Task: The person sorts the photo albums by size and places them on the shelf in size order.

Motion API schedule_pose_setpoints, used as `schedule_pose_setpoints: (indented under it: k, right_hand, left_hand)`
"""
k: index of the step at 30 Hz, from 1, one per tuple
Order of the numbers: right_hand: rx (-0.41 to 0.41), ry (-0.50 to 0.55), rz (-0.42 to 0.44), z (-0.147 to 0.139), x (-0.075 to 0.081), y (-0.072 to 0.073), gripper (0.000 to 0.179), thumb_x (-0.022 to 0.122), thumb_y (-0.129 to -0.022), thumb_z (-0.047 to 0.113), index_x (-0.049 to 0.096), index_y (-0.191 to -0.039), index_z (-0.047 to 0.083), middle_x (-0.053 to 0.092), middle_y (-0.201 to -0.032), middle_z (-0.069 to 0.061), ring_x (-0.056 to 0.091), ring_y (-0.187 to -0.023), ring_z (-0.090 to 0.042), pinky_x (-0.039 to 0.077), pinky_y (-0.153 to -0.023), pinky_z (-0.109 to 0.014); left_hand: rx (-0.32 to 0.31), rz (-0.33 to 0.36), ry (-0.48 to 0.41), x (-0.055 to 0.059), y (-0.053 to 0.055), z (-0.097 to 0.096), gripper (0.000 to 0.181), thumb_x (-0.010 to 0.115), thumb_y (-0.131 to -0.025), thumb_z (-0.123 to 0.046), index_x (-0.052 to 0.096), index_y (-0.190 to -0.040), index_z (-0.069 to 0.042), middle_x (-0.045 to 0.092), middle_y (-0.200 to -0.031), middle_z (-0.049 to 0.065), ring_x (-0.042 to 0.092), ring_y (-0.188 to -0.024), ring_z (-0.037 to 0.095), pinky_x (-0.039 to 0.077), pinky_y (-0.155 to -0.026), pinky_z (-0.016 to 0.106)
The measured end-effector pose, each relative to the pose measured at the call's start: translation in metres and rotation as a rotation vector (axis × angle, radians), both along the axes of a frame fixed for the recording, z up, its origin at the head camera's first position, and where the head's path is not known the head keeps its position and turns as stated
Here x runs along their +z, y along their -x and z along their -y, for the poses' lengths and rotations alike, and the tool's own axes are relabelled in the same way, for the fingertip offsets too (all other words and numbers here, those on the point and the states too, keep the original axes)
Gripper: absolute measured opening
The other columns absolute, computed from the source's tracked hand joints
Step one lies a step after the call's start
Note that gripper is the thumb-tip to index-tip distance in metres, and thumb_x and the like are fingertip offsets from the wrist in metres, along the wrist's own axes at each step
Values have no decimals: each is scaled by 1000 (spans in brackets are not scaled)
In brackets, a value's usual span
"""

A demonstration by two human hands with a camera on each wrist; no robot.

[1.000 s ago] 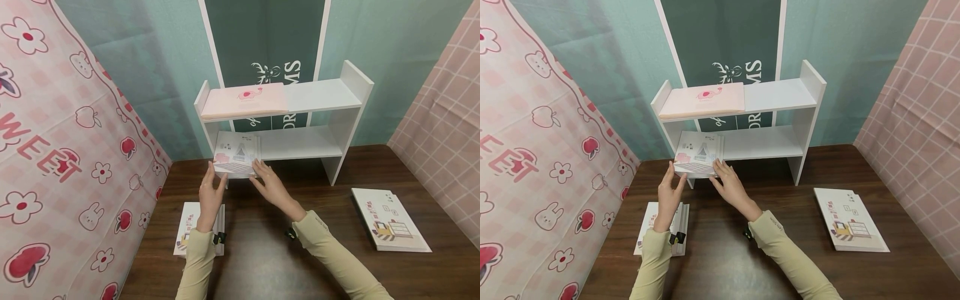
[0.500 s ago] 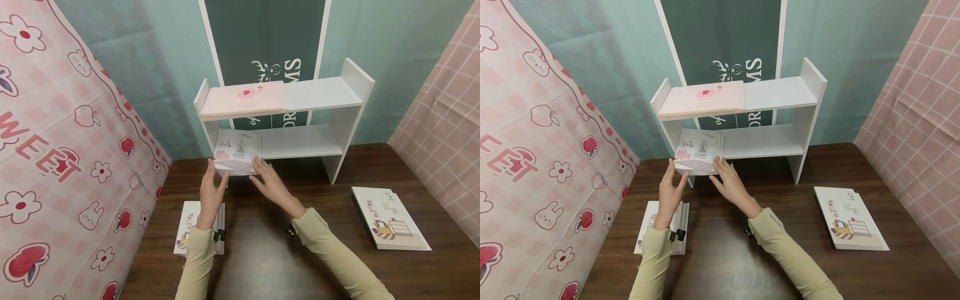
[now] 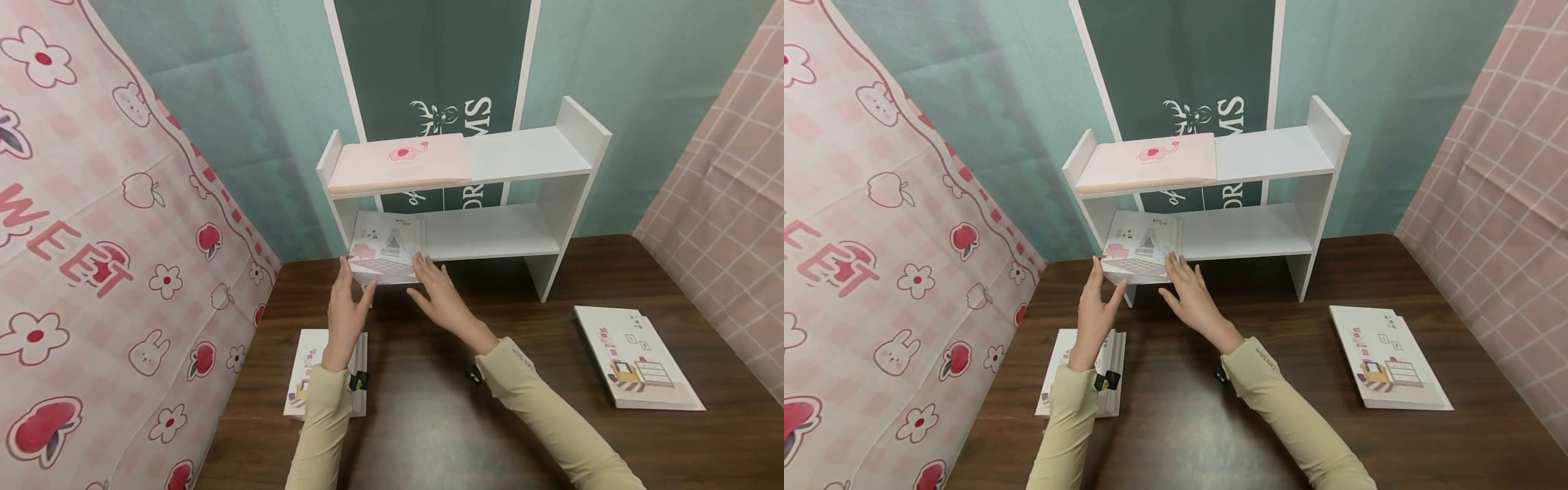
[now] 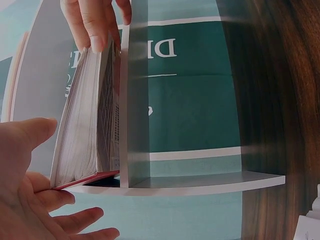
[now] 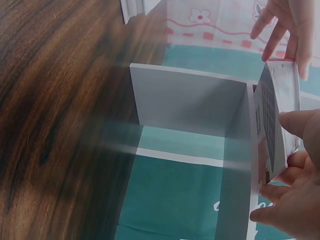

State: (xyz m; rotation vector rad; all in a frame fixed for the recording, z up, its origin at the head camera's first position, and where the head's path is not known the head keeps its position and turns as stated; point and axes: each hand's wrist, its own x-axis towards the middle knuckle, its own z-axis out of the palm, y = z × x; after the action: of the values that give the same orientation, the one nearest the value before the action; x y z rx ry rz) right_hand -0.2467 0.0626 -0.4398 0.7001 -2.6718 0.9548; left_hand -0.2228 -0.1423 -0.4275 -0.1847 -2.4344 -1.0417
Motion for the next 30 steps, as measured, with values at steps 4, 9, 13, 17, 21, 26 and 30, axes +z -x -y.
schedule_pose_setpoints:
  k: [4, 9, 13, 17, 21, 26, 30]
  right_hand:
    - [-4, -15, -17, 0, 0, 2, 68, 54, -94, 29, 20, -147, 3, 18, -153, -13, 14, -142, -27, 6, -110, -59]
    - [-11, -36, -33, 1, -1, 3, 72, 55, -93, 30, 17, -147, 2, 16, -153, -14, 13, -142, -29, -8, -108, -60]
    - [-20, -54, -37, 1, -2, 4, 73, 55, -93, 32, 16, -147, 2, 14, -153, -14, 10, -142, -28, -12, -107, -60]
    - [-20, -57, -43, 1, -2, 6, 73, 55, -93, 33, 17, -147, 1, 15, -153, -15, 9, -142, -29, -12, -107, -61]
    - [-19, -58, -45, 1, -2, 8, 73, 55, -93, 34, 17, -147, 1, 16, -153, -15, 9, -142, -29, -12, -106, -61]
    - [-22, -60, -49, 1, -2, 9, 73, 55, -93, 34, 18, -147, 1, 17, -153, -14, 9, -142, -30, -11, -106, -62]
    - [-27, -74, -53, 1, -2, 10, 72, 54, -93, 33, 18, -147, 2, 17, -153, -14, 9, -142, -30, -10, -106, -63]
  left_hand:
    - [-4, 13, 6, 2, 1, 0, 79, 56, -90, -42, 16, -148, -6, 26, -150, 14, 30, -135, 30, 34, -104, 50]
    - [-4, 35, 16, 4, 3, 0, 80, 56, -90, -43, 18, -147, -1, 25, -150, 15, 30, -135, 32, 34, -103, 52]
    - [-8, 62, 15, 4, 4, 0, 80, 55, -91, -43, 15, -148, -3, 23, -151, 15, 29, -136, 30, 34, -103, 52]
    - [-8, 76, 15, 5, 5, -1, 81, 56, -91, -42, 14, -148, -4, 22, -151, 14, 28, -136, 30, 32, -104, 51]
    - [-2, 87, 24, 7, 6, -1, 81, 56, -91, -43, 11, -148, -6, 22, -152, 14, 28, -136, 30, 32, -105, 51]
    - [-2, 99, 24, 7, 7, -1, 82, 55, -91, -42, 10, -149, -6, 22, -152, 14, 27, -137, 30, 32, -104, 51]
    - [-19, 98, 7, 7, 8, -1, 81, 56, -91, -40, 11, -148, -3, 21, -152, 14, 26, -136, 33, 29, -107, 51]
